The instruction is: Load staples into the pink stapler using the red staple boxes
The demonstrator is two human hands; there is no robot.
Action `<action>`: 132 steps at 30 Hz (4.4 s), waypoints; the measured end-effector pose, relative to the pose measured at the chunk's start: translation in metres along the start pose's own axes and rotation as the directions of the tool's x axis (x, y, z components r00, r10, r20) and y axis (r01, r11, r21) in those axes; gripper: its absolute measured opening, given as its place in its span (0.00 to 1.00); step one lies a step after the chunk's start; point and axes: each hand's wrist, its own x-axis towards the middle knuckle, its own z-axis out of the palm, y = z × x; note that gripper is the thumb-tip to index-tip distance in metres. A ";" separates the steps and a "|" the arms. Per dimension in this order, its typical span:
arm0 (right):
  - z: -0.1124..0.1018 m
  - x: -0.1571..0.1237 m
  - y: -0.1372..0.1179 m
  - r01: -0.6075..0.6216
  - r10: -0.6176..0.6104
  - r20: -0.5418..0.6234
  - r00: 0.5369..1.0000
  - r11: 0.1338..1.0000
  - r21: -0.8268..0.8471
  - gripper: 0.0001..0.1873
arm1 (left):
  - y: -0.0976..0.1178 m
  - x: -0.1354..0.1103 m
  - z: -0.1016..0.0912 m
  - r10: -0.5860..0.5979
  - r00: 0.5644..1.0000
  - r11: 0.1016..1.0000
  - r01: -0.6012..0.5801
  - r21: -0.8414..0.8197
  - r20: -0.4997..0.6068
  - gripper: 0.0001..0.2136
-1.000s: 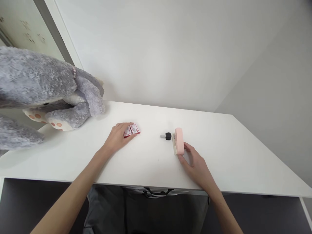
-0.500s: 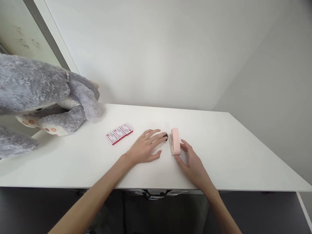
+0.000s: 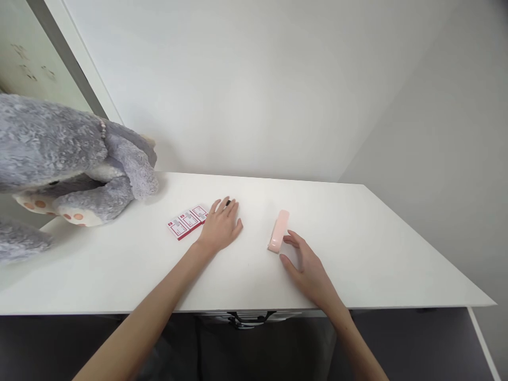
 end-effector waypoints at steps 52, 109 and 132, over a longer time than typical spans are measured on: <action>0.044 0.124 -0.032 0.058 -0.156 0.214 0.964 0.913 0.404 0.16 | -0.011 0.000 -0.015 -0.151 0.988 0.740 0.114 -0.663 0.002 0.11; 0.041 0.120 -0.038 -0.236 -0.269 0.455 0.849 0.578 0.781 0.17 | 0.008 -0.014 -0.019 0.074 0.991 0.889 -0.117 -0.442 -0.114 0.08; 0.039 0.118 -0.042 -0.191 -0.321 0.462 0.827 0.612 0.768 0.18 | 0.014 -0.014 -0.026 -0.108 0.991 0.734 0.024 -0.679 -0.082 0.06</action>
